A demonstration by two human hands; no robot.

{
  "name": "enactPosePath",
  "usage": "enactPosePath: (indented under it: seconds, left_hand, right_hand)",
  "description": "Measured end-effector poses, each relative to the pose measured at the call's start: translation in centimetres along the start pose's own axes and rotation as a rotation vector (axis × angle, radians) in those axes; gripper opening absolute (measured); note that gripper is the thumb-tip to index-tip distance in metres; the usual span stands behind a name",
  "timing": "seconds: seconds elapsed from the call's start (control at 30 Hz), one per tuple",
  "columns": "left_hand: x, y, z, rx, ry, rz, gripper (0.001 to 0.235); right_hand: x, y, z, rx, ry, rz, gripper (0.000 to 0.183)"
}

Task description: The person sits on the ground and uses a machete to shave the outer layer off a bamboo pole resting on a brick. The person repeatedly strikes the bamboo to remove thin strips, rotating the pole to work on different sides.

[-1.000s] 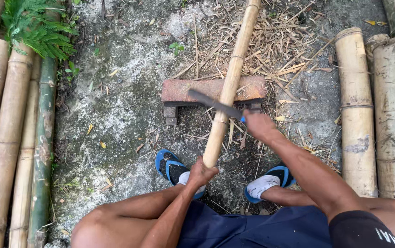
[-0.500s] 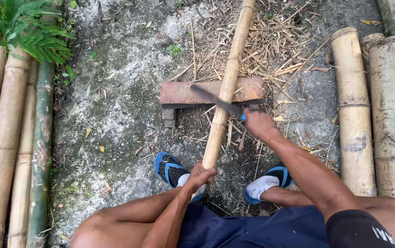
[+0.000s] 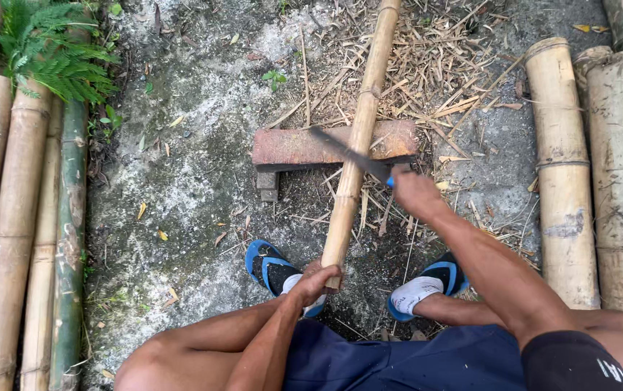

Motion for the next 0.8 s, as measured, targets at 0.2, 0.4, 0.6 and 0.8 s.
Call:
enactPosePath:
  seconds: [0.2, 0.4, 0.6, 0.8]
  left_hand:
    - [1.5, -1.6, 2.7, -0.091, -0.032, 0.070, 0.047]
    - [0.3, -0.1, 0.7, -0.057, -0.049, 0.002, 0.063]
    - [-3.8, 2.8, -7.3, 0.741, 0.268, -0.342, 0.090]
    - [-3.9, 2.8, -6.0, 0.793, 0.030, -0.468, 0.087]
  right_hand:
    - [-4.6, 9.4, 6.4, -0.291, -0.268, 0.172, 0.021]
    - [0.9, 0.5, -0.6, 0.023, 0.007, -0.106, 0.027]
    - [2.7, 2.3, -0.9, 0.090, 0.013, -0.043, 0.032]
    - [-1.3, 5.2, 3.9, 0.087, -0.084, -0.134, 0.021]
Point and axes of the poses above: each hand's wrist, its own x-axis towards the middle knuckle, its own y-axis out of the palm, z = x × y, the point moved 9 cm from there along x, towards the middle knuckle, and after that the axes turned 15 degrees about z, right-handed, at the moved point
